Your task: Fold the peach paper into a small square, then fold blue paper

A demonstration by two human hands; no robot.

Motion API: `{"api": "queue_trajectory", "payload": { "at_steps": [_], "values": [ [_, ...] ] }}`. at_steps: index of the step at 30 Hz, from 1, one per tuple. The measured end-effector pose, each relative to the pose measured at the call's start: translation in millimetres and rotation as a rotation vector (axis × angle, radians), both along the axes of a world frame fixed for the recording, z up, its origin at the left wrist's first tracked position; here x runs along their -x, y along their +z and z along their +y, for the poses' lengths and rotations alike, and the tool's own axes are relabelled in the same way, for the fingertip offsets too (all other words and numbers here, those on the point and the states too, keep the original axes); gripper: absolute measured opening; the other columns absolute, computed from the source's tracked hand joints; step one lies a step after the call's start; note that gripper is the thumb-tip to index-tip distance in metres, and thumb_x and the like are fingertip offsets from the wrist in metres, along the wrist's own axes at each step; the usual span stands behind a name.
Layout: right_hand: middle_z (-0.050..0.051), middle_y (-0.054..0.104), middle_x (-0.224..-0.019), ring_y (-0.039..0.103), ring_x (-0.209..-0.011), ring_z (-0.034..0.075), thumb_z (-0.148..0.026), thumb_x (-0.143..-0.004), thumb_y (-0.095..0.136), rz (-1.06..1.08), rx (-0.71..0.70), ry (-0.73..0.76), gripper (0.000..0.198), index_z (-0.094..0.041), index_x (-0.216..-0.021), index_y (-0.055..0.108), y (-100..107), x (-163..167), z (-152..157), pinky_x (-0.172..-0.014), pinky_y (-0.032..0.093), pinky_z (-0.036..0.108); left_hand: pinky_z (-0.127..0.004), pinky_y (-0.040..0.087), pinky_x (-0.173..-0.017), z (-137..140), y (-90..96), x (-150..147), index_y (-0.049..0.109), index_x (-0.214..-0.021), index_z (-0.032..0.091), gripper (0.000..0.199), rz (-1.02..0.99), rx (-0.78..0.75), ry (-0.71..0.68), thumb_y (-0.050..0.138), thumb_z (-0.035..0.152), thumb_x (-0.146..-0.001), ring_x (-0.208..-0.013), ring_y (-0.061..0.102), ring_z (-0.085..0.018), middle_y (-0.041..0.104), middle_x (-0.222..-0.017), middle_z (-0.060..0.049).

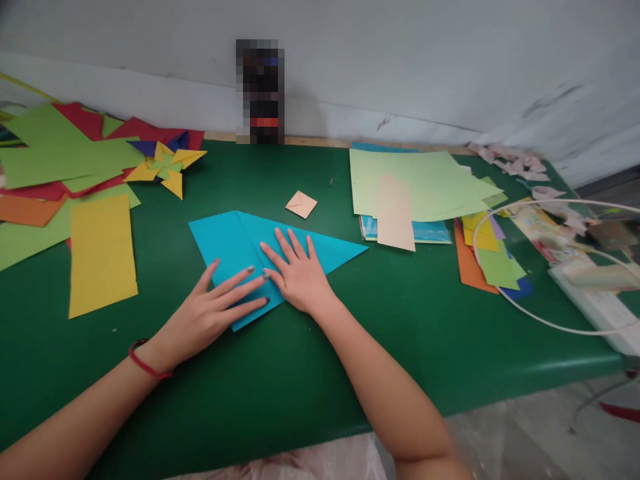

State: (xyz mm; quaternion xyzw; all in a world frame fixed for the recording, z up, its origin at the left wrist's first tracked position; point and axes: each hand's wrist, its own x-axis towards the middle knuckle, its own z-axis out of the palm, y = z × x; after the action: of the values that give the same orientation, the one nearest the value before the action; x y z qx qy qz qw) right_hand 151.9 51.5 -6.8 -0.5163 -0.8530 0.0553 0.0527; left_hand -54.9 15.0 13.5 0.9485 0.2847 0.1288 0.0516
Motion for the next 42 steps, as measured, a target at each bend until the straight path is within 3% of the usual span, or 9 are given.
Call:
{"api": "queue_trajectory", "payload": {
  "at_steps": [3, 9, 15, 32, 42],
  "values": [
    [0.0, 0.009, -0.147, 0.002, -0.134, 0.023, -0.048, -0.089, 0.025, 0.017, -0.003, -0.004, 0.052, -0.029, -0.137, 0.022, 1, -5, 6, -0.107, 0.007, 0.047, -0.054, 0.016, -0.106, 7, -6.2, -1, 0.04, -0.128, 0.024, 0.041, 0.03, 0.048, -0.093, 0.039, 0.014, -0.088, -0.125, 0.035, -0.022, 0.048, -0.13, -0.003],
    [0.002, 0.012, -0.147, 0.004, -0.134, 0.023, -0.04, -0.092, 0.023, 0.069, -0.096, -0.138, 0.047, -0.026, -0.136, 0.026, 11, 2, 10, -0.107, 0.008, 0.047, -0.051, 0.024, -0.105, 13, -12.6, -1, 0.035, -0.131, 0.024, 0.045, 0.014, 0.132, -0.123, 0.034, 0.01, -0.088, -0.124, 0.036, -0.021, 0.044, -0.132, -0.003],
    [0.004, 0.016, -0.146, 0.01, -0.134, 0.025, -0.043, -0.091, 0.024, 0.068, -0.091, -0.235, 0.049, -0.025, -0.136, 0.028, -1, 9, 13, -0.106, 0.011, 0.049, -0.048, 0.028, -0.105, 15, -15.3, 1, 0.034, -0.132, 0.025, 0.047, 0.034, 0.174, -0.129, 0.032, 0.009, -0.088, -0.126, 0.033, -0.02, 0.04, -0.135, -0.001],
    [0.003, 0.017, -0.146, 0.011, -0.133, 0.024, -0.044, -0.091, 0.022, 0.034, -0.064, -0.231, 0.049, -0.027, -0.136, 0.026, -6, 8, 13, -0.105, 0.01, 0.05, -0.041, 0.032, -0.105, 13, -12.7, -5, 0.049, -0.121, 0.026, 0.033, -0.086, 0.328, 0.033, 0.04, 0.026, -0.089, -0.119, 0.043, -0.015, 0.053, -0.125, 0.002],
    [0.005, 0.018, -0.145, 0.01, -0.134, 0.024, -0.038, -0.092, 0.022, 0.082, -0.121, -0.231, 0.045, -0.024, -0.134, 0.032, 0, 12, 6, -0.105, 0.008, 0.052, -0.048, 0.03, -0.104, 8, -14.4, -4, 0.041, -0.127, 0.023, 0.04, 0.003, 0.187, -0.066, 0.042, 0.018, -0.087, -0.125, 0.035, -0.021, 0.043, -0.133, -0.004]
  ]
}}
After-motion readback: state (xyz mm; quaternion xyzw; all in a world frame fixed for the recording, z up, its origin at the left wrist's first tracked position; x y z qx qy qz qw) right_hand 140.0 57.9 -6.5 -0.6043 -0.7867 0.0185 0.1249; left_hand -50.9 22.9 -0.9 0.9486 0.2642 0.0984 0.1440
